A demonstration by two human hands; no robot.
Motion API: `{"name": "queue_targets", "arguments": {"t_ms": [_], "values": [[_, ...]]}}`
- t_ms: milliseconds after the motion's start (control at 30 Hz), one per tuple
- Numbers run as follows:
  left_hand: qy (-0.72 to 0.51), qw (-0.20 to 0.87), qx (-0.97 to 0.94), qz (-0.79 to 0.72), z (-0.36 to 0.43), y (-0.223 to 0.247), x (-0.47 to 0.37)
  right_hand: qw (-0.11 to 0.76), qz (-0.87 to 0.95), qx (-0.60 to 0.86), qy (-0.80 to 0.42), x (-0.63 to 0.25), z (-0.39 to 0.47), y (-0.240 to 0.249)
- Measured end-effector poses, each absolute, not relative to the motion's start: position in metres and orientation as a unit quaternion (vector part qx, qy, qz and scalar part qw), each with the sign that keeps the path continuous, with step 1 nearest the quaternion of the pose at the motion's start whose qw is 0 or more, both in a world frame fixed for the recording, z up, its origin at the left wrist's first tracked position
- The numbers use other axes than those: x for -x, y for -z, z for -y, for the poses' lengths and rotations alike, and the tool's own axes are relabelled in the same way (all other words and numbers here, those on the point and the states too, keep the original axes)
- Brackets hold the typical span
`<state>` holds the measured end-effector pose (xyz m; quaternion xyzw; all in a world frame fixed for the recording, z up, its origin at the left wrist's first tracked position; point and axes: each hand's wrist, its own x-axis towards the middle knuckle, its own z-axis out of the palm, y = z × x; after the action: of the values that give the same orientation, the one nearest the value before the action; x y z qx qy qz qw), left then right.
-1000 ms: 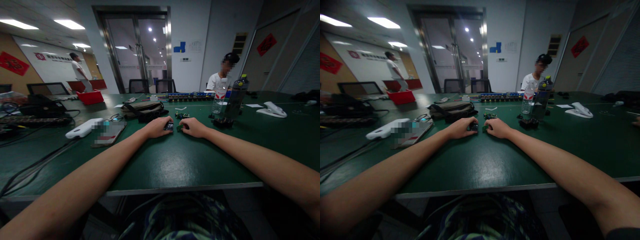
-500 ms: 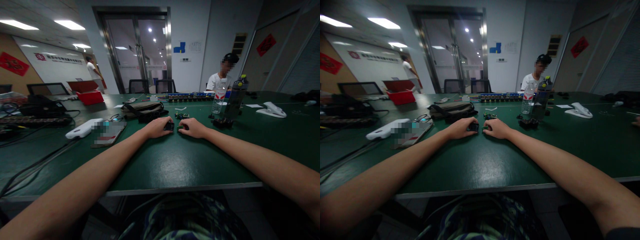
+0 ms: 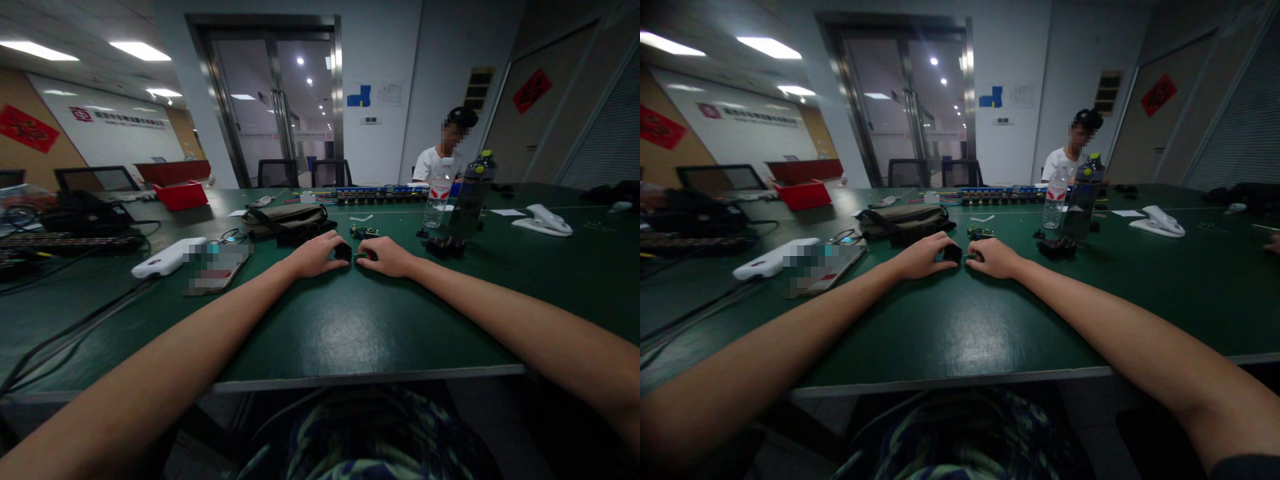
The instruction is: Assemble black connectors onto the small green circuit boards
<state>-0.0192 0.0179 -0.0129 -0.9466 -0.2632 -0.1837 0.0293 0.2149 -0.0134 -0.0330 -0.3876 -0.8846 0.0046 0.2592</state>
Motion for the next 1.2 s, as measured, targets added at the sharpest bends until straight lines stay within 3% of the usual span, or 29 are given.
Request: {"name": "queue_targets", "arguments": {"t_ms": [1200], "values": [[0.141,0.065,0.941,0.299,-0.0189,0.0104,0.0188,0.25,0.882,0.4,-0.024,-0.2152,0.0155,0.0303]]}}
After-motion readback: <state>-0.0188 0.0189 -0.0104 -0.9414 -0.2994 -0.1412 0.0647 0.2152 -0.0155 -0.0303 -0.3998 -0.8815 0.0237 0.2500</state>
